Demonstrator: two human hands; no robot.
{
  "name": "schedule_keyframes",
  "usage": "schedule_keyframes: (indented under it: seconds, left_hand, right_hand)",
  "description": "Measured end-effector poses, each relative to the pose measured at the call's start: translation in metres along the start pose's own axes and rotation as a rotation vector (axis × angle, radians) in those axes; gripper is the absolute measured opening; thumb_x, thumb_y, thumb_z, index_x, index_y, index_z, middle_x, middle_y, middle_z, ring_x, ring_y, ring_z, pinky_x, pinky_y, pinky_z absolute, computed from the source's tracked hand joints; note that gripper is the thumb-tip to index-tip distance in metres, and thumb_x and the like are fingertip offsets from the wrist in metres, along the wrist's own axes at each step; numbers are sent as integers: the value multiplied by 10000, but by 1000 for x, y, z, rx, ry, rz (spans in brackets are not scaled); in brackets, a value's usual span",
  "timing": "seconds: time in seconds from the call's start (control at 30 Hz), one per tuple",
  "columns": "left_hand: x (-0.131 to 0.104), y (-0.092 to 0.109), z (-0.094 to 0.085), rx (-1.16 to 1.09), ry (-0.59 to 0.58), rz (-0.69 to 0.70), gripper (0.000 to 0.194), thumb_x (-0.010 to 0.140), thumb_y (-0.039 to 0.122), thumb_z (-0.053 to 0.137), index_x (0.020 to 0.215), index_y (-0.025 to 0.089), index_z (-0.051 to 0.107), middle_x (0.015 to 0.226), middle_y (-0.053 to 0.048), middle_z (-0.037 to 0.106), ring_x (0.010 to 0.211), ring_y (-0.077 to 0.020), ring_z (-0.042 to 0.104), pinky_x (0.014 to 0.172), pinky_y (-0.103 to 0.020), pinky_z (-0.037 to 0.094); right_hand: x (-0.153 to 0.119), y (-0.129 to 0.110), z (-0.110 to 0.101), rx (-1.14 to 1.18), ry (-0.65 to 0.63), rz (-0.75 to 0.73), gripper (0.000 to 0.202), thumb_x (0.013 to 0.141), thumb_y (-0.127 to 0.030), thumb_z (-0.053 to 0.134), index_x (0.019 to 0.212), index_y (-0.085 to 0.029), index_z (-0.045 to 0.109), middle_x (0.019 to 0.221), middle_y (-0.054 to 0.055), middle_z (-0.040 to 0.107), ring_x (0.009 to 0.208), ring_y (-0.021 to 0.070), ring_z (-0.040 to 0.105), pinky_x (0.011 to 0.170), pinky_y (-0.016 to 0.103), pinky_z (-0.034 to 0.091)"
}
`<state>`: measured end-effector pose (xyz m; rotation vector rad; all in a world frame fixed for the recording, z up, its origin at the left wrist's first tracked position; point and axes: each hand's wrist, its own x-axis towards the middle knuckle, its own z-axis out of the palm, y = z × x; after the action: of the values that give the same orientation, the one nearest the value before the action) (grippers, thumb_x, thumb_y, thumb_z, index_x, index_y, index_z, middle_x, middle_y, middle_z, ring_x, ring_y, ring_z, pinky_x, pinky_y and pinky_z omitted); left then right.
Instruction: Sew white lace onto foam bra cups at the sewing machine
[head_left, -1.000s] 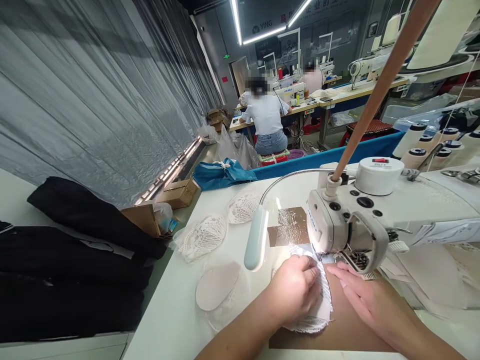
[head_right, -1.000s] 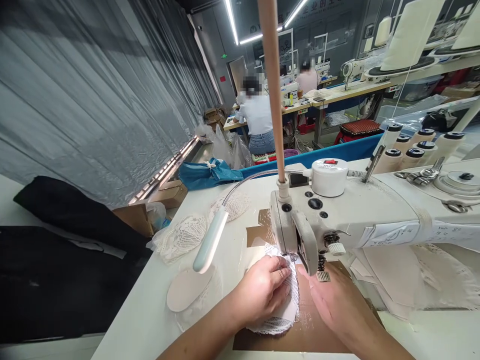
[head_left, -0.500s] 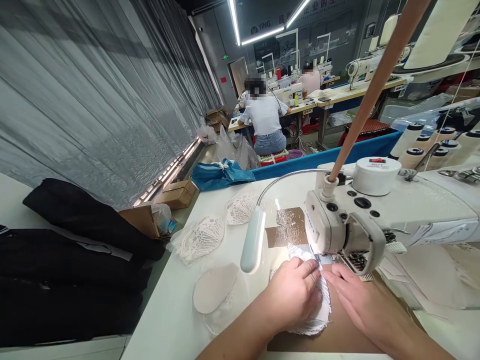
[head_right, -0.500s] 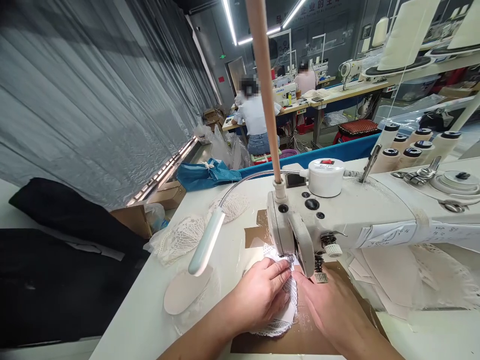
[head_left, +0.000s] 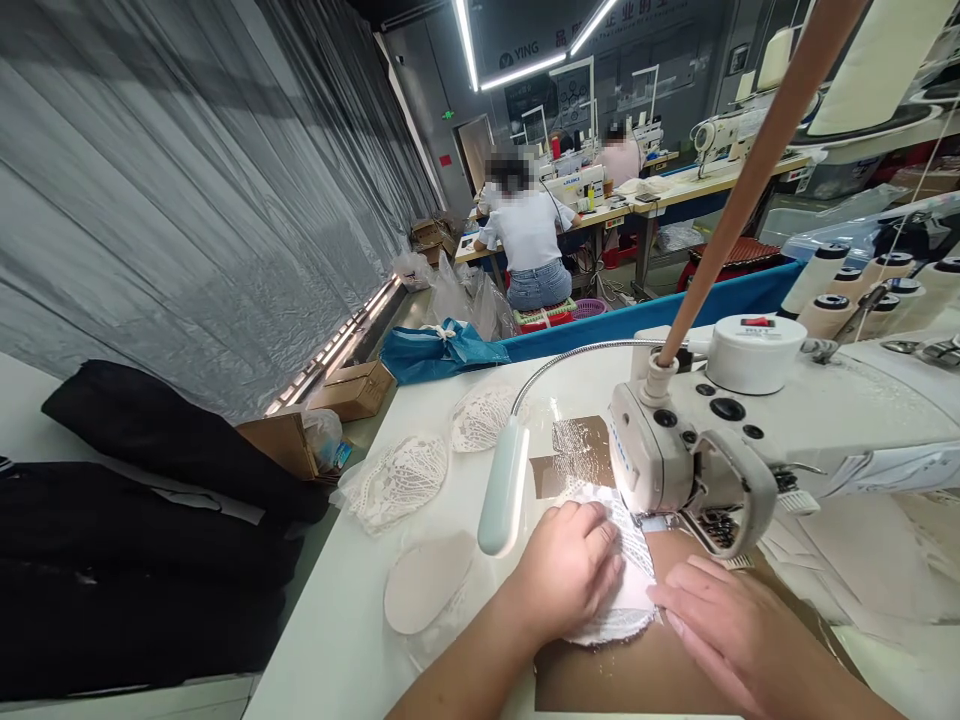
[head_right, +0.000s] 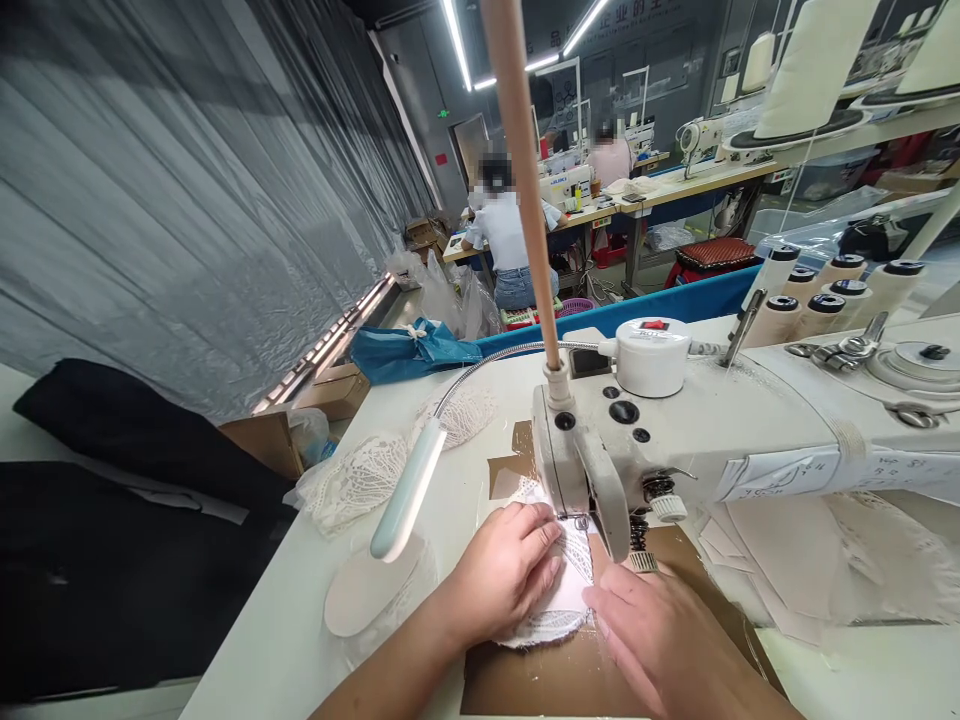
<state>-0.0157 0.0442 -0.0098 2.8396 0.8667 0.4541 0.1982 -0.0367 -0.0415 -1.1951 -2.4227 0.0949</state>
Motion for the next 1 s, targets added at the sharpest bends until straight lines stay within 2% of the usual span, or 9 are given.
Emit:
schedule_keyframes:
  seconds: [0.17, 0.27, 0.4, 0.53, 0.77, 1.0]
  left_hand:
    - [1, 6, 1, 60, -11, 46, 252, 910, 225, 480, 1108, 136, 610, 1068, -107, 647, 814, -235, 544, 679, -366, 432]
    - [1, 11, 1, 48, -37, 89, 315, 934, 261, 464, 1201, 139, 578, 1176, -98, 635, 857, -238, 539, 708, -375, 425]
    - [-1, 10, -1, 18, -65, 113, 406, 942, 336, 463, 1282, 125, 537, 1285, -97, 600, 903, -244, 531, 760, -388, 430]
    - [-2, 6, 2, 22, -63, 136, 427, 955, 359, 451, 1298, 119, 530, 1312, -88, 593, 910, -237, 528, 778, -384, 437]
    - [5, 1, 3, 49, -45, 141, 347, 973, 293, 437, 1248, 126, 568, 1216, -92, 645, 877, -227, 538, 740, -361, 426]
    - [6, -1, 7, 63, 14, 176, 299, 958, 235, 483, 1212, 118, 586, 1177, -95, 664, 918, -222, 550, 764, -351, 441]
  right_hand:
    - [0, -1, 1, 26, -22, 43, 229, 935, -130, 403, 1000, -229, 598, 791, 19, 614, 680, 187, 610, 639, 325, 416]
    - [1, 5, 3, -82, -22, 93, 273, 940, -166, 395, 1107, -226, 602, 839, 38, 676, 730, 198, 657, 643, 320, 469]
    - [3, 10, 10, -280, 3, 185, 428, 922, -183, 348, 1266, -228, 598, 957, 103, 725, 825, 238, 704, 630, 326, 525]
    - [5, 9, 15, -349, 4, 200, 451, 914, -182, 336, 1247, -224, 638, 952, 121, 732, 730, 233, 715, 494, 296, 520]
    - [12, 8, 13, -409, 111, 132, 442, 875, -98, 353, 1172, -176, 670, 907, 93, 757, 762, 232, 739, 584, 330, 607]
    - [7, 12, 14, -310, 78, 143, 428, 901, -133, 346, 1186, -191, 660, 927, 102, 747, 768, 205, 727, 591, 281, 586]
